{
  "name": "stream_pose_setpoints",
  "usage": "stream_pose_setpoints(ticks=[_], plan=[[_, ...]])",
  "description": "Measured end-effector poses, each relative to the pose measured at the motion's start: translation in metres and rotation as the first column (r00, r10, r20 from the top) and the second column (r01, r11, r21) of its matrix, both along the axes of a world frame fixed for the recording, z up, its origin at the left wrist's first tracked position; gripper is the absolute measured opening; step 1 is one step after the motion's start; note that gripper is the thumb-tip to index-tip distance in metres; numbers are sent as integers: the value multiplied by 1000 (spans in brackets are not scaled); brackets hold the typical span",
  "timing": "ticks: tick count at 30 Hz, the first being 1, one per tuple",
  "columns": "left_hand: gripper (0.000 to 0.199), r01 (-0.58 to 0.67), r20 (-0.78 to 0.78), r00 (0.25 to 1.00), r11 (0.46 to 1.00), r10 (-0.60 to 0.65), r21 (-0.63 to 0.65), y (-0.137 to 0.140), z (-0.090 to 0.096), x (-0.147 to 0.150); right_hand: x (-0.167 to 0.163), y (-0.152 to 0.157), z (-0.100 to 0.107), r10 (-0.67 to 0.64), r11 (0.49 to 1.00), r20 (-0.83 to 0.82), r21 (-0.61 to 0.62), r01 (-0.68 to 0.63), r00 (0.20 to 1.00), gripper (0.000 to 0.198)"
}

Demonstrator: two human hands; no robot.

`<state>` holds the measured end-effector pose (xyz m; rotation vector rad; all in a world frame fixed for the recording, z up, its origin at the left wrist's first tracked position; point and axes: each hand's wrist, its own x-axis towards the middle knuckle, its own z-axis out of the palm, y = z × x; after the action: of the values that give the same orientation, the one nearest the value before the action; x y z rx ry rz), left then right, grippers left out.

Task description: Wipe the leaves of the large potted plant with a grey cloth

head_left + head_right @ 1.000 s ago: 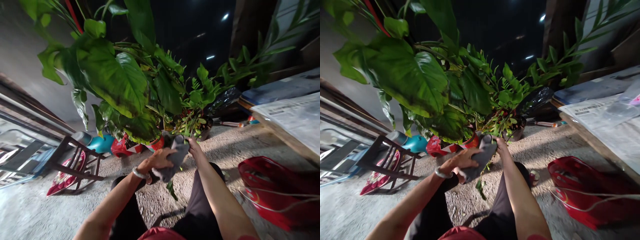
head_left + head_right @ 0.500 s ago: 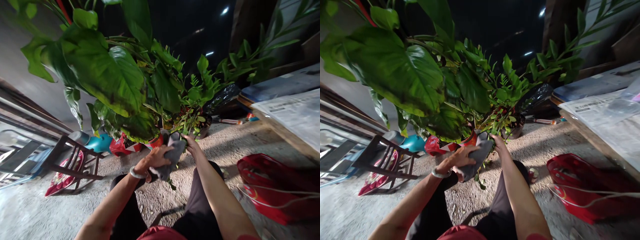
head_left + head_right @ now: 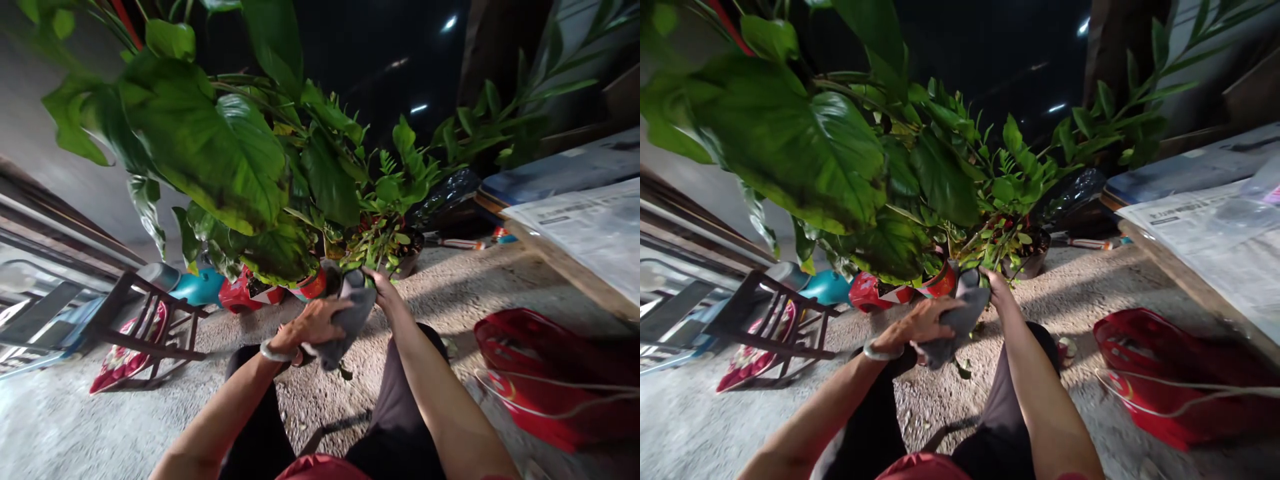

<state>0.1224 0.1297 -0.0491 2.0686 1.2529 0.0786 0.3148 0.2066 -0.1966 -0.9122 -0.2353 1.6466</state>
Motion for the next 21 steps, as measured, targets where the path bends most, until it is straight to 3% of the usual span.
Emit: stream_pose_setpoints(ticks=[1,3,5,7,10,13,15,17,18,20,21], plan=[[70,58,1,998,995,-58,-77,-7,3,-9,0,0,0,-1,1000,-3,4,1,1000,17],[64,65,70,996,987,-55,-145,-20,18,-30,1,-1,-1,-5,1000,-4,7,5,1000,16],[66,-23,132,991,996,34,-89,-23,37,-42,3,-1,-2,-16,1000,0,4,16,1000,15],[71,-130,180,977,989,115,71,-15,46,-37,4,-1,-2,-32,999,7,3,32,999,15],[76,-204,190,969,948,159,246,3,27,-13,3,0,-3,-36,999,13,14,36,999,15],[68,-38,60,998,995,32,97,1,-1,-4,1,0,-4,-23,999,24,22,23,999,19],[61,89,59,995,994,-86,-57,-16,-1,-15,0,0,-5,-23,999,31,31,22,999,21],[60,93,101,991,992,-84,-90,-38,21,-35,1,-1,-6,-25,999,39,42,23,999,22],[63,36,110,993,999,-31,-38,-48,39,-45,2,-1,-6,-26,999,45,44,24,999,22],[67,-133,107,987,977,116,168,-58,80,-61,4,-1,-7,-30,999,60,44,27,998,23],[69,-203,115,978,933,176,297,-58,98,-66,4,0,-7,-33,999,67,44,30,997,24]])
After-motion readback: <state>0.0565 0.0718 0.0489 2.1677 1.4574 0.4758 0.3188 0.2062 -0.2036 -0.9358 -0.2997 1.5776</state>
